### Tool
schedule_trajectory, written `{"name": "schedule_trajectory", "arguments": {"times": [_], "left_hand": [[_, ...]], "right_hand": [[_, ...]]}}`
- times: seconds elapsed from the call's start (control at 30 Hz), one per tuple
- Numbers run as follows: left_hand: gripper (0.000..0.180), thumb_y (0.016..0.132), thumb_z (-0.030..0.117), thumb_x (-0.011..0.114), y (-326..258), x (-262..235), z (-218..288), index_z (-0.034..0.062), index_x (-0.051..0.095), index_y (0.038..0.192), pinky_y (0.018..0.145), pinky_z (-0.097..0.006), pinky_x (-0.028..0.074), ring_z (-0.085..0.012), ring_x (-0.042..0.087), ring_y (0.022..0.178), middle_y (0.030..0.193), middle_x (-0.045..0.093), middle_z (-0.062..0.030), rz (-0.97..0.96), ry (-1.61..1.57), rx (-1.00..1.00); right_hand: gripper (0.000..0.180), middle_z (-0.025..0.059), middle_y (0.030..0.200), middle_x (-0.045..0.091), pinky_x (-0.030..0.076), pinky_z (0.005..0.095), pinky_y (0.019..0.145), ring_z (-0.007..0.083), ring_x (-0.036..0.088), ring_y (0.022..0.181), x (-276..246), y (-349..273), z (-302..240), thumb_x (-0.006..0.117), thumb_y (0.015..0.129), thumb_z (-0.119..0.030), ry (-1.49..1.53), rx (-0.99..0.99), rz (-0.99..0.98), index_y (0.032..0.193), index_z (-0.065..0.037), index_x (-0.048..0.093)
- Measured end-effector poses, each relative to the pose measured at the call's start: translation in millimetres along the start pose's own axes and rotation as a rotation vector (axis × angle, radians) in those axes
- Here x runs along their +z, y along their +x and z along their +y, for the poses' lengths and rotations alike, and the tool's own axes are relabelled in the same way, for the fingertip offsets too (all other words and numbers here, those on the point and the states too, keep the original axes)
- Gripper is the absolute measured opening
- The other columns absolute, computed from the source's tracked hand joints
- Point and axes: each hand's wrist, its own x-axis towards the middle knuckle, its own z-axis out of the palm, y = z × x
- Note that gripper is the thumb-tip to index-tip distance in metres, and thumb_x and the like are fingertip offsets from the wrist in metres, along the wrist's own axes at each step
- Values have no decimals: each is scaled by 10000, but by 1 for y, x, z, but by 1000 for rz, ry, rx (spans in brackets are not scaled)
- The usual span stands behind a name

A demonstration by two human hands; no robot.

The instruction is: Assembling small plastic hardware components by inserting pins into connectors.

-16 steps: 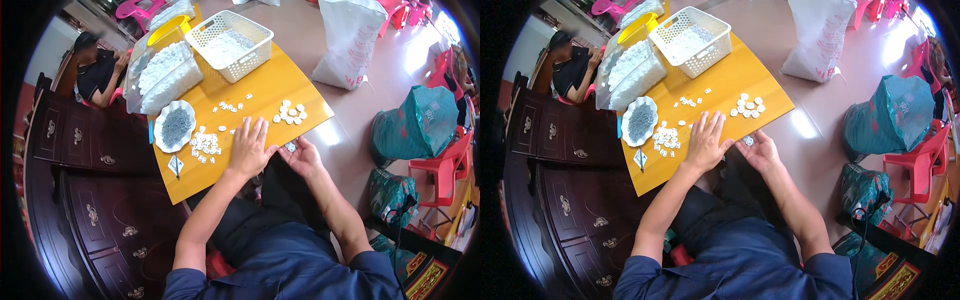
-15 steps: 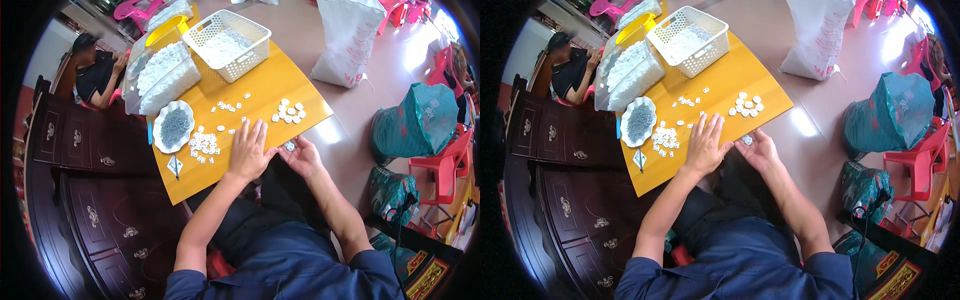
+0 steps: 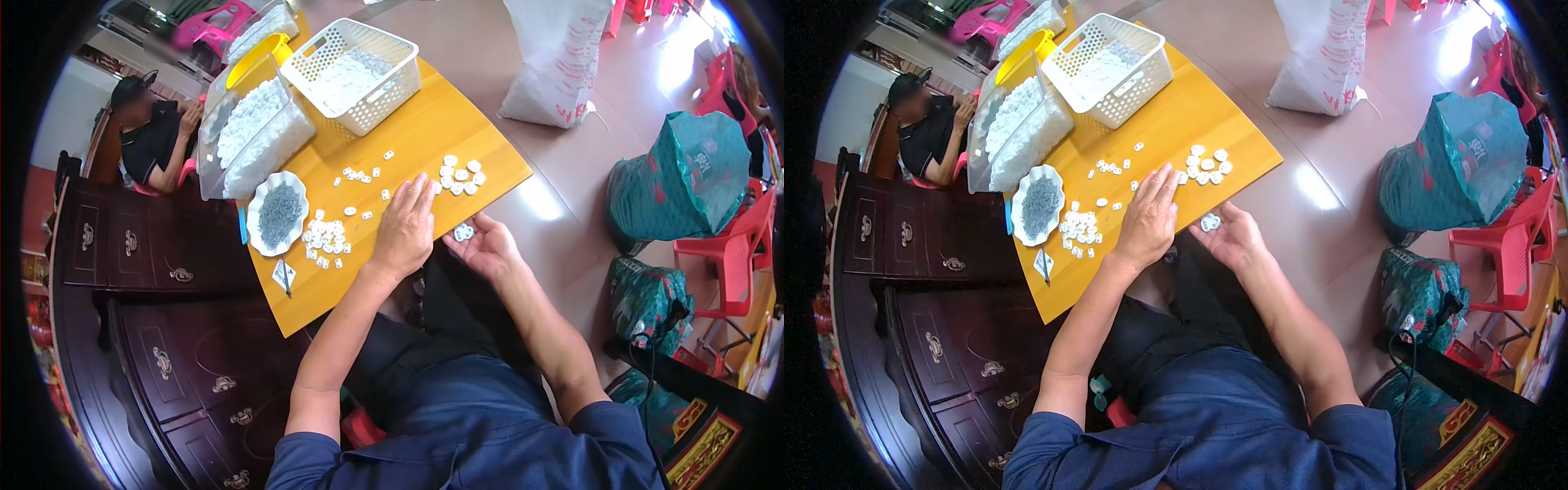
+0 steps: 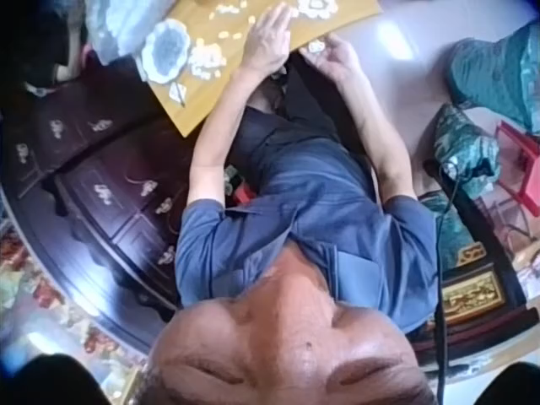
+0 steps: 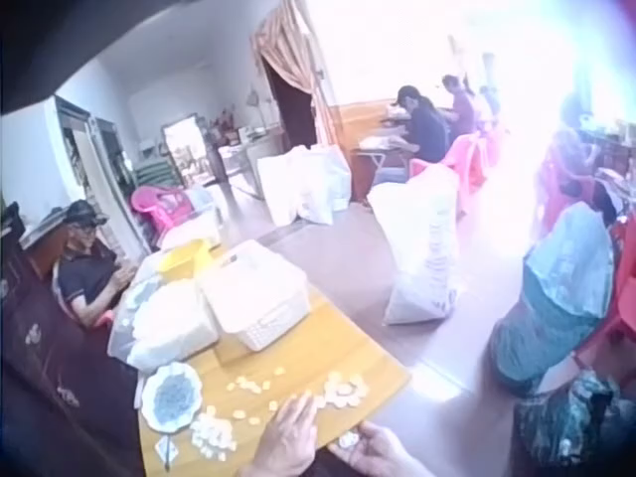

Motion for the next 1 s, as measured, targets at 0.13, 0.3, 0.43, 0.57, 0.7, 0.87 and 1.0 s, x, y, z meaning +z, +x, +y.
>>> {"name": "schedule_trajectory", "arguments": {"times": [0.13,0.3,0.43,0.57,0.7,0.87,1.0], "left_hand": [[533,914,109,585,-1,3,6,-26,490,1420,1150,-497,354,-433,441,1350,1470,484,-224,-35,37,25],[521,932,137,571,-11,1,14,-11,489,1424,1141,-500,363,-431,441,1345,1456,502,-195,-57,82,22],[515,939,145,572,-23,-1,40,23,508,1435,1153,-509,346,-435,433,1368,1465,506,-187,-168,-36,140],[522,953,242,598,-4,-4,37,32,521,1425,1110,-548,364,-439,442,1353,1479,489,-190,-37,-10,101],[677,933,350,657,16,3,32,47,433,1495,1122,-583,334,-438,401,1398,1553,392,-208,-41,109,62],[734,916,385,681,13,17,26,22,415,1497,1151,-566,316,-444,374,1423,1560,377,-225,-80,83,67],[756,914,390,676,-4,15,31,-3,397,1496,1167,-540,314,-454,367,1428,1546,384,-250,-117,69,38]], "right_hand": [[397,121,1342,605,453,476,1059,280,595,1201,-4,1,-2,336,1103,-290,-21,-24,-17,1381,-66,510],[397,121,1334,607,479,459,1037,278,610,1180,3,-4,-4,333,1101,-278,-34,-5,-7,1377,-59,515],[404,126,1315,617,514,467,1026,285,619,1175,-6,5,-1,335,1096,-273,31,-41,-48,1362,-28,516],[401,119,1324,608,544,452,975,272,630,1139,-10,7,-2,330,1101,-275,29,-41,-96,1375,-43,508],[395,117,1342,594,528,466,997,284,614,1148,-4,3,-1,341,1103,-274,32,-57,-30,1398,-59,490],[417,126,1372,574,491,491,1041,307,580,1206,-2,1,-2,331,1103,-286,51,-51,-8,1418,-54,475],[425,153,1346,584,484,491,1053,334,579,1211,-5,4,3,322,1102,-287,38,-75,-79,1407,-34,475]]}}
